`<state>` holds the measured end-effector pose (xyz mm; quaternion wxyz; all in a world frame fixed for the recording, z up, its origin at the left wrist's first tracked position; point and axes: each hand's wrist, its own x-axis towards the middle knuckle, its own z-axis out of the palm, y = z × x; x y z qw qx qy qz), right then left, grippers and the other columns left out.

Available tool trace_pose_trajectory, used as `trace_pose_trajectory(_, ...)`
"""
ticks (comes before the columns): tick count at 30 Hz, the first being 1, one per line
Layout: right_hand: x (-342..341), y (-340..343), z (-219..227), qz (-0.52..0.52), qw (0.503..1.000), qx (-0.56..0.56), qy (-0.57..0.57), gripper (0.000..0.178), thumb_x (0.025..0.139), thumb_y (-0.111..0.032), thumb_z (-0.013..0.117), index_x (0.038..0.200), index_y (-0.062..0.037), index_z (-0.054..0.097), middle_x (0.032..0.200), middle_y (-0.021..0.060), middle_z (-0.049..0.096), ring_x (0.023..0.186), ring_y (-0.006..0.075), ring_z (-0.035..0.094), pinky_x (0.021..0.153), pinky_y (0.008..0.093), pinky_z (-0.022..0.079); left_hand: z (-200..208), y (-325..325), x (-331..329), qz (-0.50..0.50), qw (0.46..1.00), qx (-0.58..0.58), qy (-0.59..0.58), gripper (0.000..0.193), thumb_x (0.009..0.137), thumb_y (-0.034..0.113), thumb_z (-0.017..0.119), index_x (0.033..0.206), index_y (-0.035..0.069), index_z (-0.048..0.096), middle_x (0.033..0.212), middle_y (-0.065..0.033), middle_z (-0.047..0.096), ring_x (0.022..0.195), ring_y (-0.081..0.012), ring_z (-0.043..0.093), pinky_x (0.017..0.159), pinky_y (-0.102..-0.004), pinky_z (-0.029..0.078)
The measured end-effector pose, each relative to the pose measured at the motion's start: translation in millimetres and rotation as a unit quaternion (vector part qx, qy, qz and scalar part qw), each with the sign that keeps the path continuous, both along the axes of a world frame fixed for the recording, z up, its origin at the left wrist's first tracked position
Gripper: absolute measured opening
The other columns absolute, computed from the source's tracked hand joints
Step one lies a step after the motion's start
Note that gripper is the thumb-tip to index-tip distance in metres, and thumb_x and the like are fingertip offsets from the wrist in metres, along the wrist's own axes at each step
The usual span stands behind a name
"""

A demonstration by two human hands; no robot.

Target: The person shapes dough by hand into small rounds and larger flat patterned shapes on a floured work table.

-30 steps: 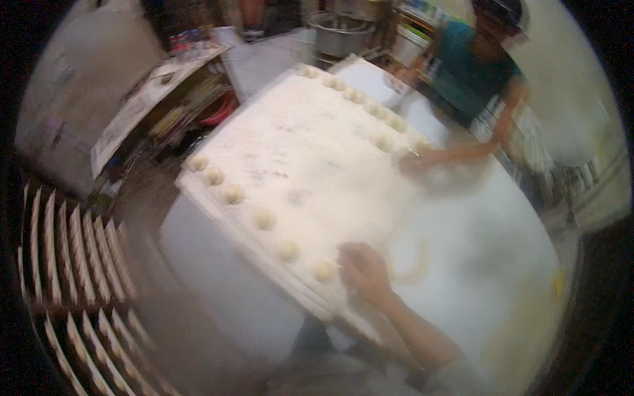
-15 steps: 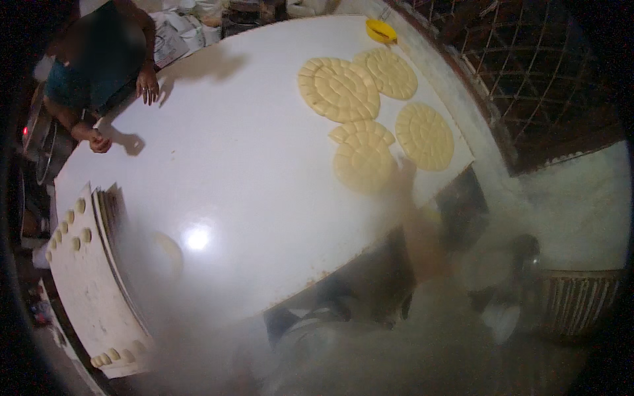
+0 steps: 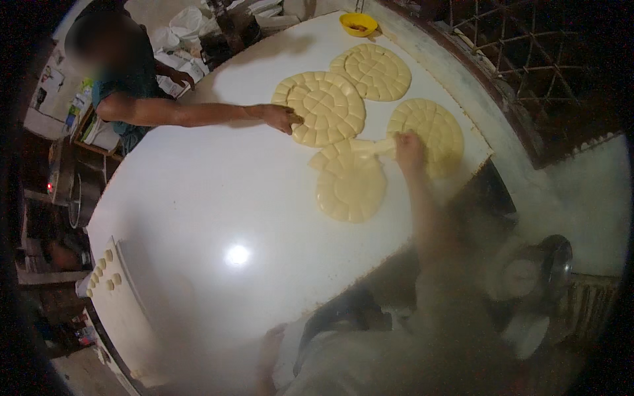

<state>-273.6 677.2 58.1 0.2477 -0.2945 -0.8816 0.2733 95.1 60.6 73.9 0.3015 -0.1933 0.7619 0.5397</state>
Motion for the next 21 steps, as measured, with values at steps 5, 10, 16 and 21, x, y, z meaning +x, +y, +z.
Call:
trace_pose_trajectory(5,46.6,-3.9,12.5,-0.261,0.820,-0.410,0.303,0.040,0.107,-0.035,0.056,0.125,-0.0002,0.068,0.111,0.0100,0.073,0.100,0.0277,0.070,0.083,0.0390,0.056,52.3,25.2,-49.8,0.048,0.996,0.075,0.008,0.034,0.108,0.026,0.064,0.134,0.003,0.066,0.130,-0.0081,0.070,0.120,-0.0193,0.064,0.103,-0.0350,0.052)
trace_pose_trajectory(10,139.3,-231.4,-1.3,0.265,0.815,-0.516,-0.016,0.066,0.093,-0.005,0.078,0.149,-0.0082,0.044,0.129,0.0085,0.061,0.117,0.0177,0.060,0.095,0.0331,0.054,53.3,63.6,-108.2,0.118,0.950,0.261,0.126,0.046,0.113,0.032,0.054,0.149,0.003,0.054,0.139,-0.0128,0.063,0.124,-0.0217,0.062,0.113,-0.0374,0.049)
trace_pose_trajectory(16,217.2,-349.6,48.4,0.548,0.787,-0.223,-0.177,0.054,0.084,-0.001,0.070,0.136,-0.0098,0.062,0.114,0.0119,0.063,0.109,0.0275,0.062,0.100,0.0388,0.050,6.8,-8.9,-124.2,0.135,0.972,0.023,0.190,0.022,0.103,0.020,0.072,0.114,0.001,0.075,0.105,-0.0062,0.076,0.097,-0.0106,0.067,0.087,-0.0268,0.054)
trace_pose_trajectory(21,177.9,-334.1,-5.8,0.468,0.879,0.083,-0.039,0.047,0.094,-0.021,0.072,0.139,-0.0083,0.065,0.139,0.0205,0.060,0.136,0.0392,0.049,0.121,0.0565,0.028,-27.3,-63.3,-126.9,-0.080,0.835,-0.284,0.464,0.031,0.096,0.022,0.074,0.122,0.005,0.074,0.132,-0.0119,0.068,0.135,-0.0384,0.055,0.118,-0.0470,0.041)
